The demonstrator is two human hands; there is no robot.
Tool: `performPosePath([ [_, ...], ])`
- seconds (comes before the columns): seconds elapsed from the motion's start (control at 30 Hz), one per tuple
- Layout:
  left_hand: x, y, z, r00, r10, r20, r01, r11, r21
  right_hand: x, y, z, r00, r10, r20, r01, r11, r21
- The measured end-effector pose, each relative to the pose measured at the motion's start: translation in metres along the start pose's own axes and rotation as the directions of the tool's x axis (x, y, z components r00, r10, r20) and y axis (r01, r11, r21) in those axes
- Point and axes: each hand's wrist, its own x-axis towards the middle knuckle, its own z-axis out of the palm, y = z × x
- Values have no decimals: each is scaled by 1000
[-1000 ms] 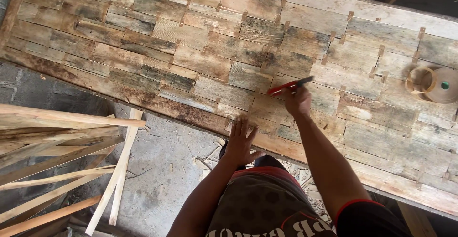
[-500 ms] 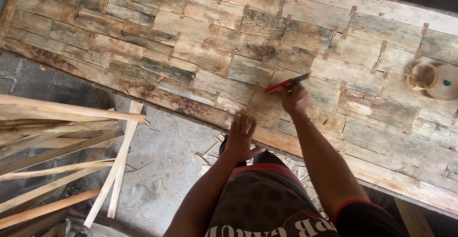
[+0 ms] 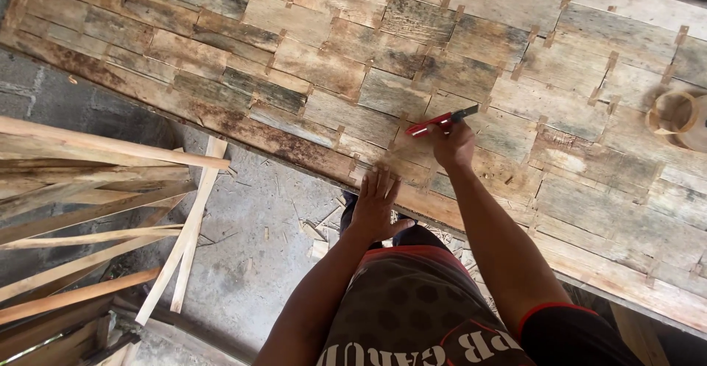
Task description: Applying and trimming strips to a wooden mosaic panel.
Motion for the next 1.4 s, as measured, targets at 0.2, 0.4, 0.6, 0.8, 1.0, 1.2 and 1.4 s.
performPosePath([
  [0.2,-6,6,-1,1000,-24,3,24,998,-56,-9,-8,16,997,71,-3,-71,997,-10],
  [0.4,-20,1,0,998,32,-46,-35,998,-59,-16,-31,15,998,49,42,-47,998,-38],
  [0.6,-44,-15,-9,991,99,-90,-114,976,-184,-22,-29,26,997,-2,73,3,1000,-16],
  [0.8,-132,-22,-11,972,-104,-209,-6,884,-467,-35,-16,35,1000,25,16,-24,999,-44],
  [1.0,-300,-71,165,802,-544,246,586,640,-496,-53,-27,30,998,52,-26,-54,993,-109],
  [1.2,-405,-77,224,597,-686,416,783,385,-488,-57,-6,37,998,36,-50,-38,998,-52],
  [1.4,-402,-56,192,284,-689,666,749,-274,-603,-74,-17,9,997,70,-8,-71,990,-119],
])
